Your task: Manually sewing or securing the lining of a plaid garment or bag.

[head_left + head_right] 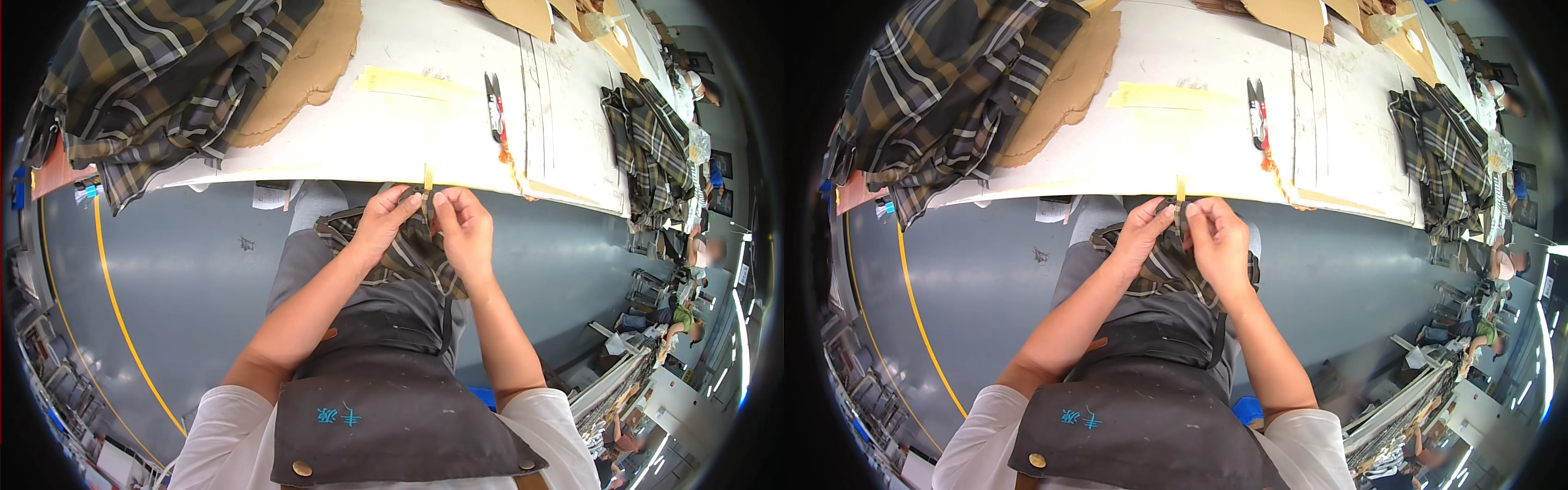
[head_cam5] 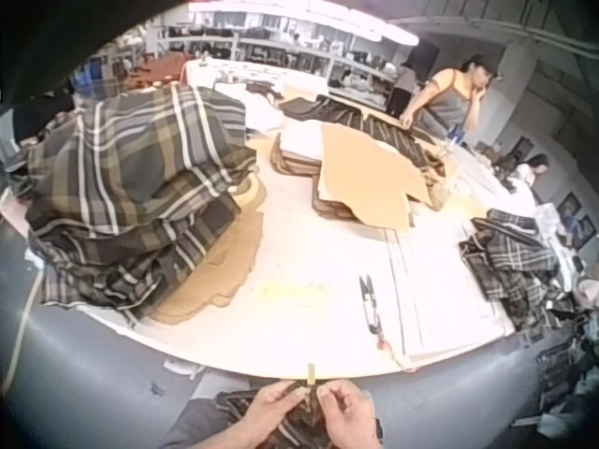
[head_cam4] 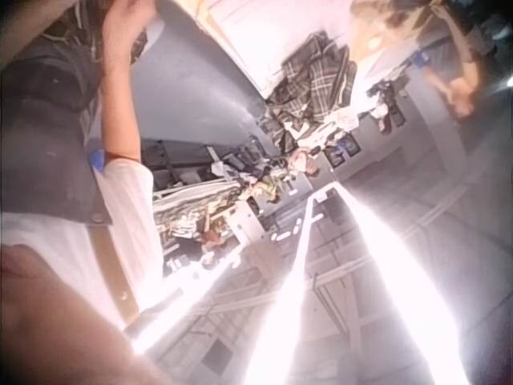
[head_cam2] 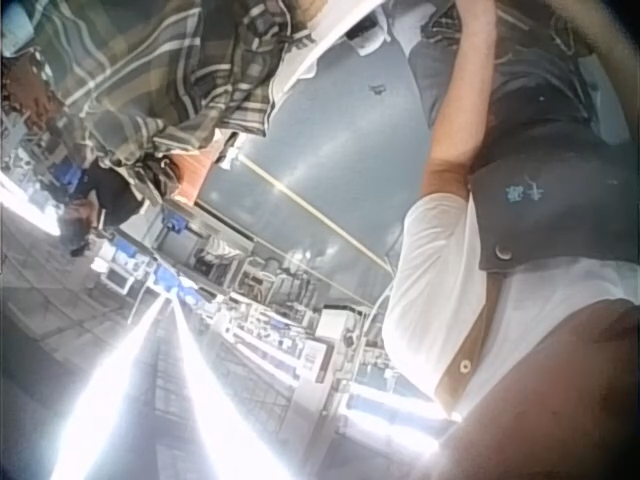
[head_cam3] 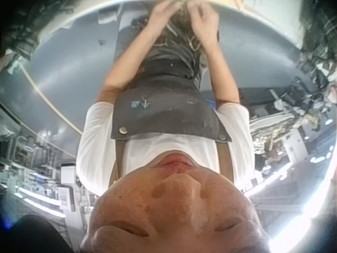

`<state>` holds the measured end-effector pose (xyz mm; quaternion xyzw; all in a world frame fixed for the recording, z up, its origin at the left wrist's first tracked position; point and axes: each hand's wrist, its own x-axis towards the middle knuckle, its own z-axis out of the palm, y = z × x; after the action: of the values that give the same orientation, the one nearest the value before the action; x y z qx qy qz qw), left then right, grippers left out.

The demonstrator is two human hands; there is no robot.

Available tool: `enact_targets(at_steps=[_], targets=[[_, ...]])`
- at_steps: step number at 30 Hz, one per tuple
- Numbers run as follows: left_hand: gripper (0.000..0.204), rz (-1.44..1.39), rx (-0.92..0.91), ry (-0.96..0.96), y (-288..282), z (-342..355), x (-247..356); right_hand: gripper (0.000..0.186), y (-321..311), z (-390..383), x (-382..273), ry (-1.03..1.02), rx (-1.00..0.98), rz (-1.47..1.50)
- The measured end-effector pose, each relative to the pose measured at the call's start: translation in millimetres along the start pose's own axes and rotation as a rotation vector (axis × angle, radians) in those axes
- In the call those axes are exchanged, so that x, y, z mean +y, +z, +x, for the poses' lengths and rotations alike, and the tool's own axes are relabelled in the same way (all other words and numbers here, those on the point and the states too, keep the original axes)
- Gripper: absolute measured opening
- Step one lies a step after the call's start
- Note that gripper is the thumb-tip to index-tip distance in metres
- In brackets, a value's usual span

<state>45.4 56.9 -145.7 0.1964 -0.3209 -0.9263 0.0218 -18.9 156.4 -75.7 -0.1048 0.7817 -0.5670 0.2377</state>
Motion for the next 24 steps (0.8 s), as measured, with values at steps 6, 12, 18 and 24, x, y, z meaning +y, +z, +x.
enact_targets(at_steps=[6,12,18,24], targets=[[0.023,0.029,0.027,0.019,1.4,-1.4,0.5,0.017,1.2,-1.3,-3.0,0.068,0.012,0.087],[0.024,0.042,0.026,0.015,1.7,-0.2,0.6,0.015,4.4,3.3,-3.9,0.117,0.017,0.093],[0.023,0.059,0.030,0.048,-0.2,-0.2,-1.3,0.011,6.9,2.7,-4.3,0.021,0.011,0.040],[0.023,0.038,0.041,0.029,0.6,0.1,-0.7,0.012,3.6,1.8,1.2,-0.003,0.010,-0.061]])
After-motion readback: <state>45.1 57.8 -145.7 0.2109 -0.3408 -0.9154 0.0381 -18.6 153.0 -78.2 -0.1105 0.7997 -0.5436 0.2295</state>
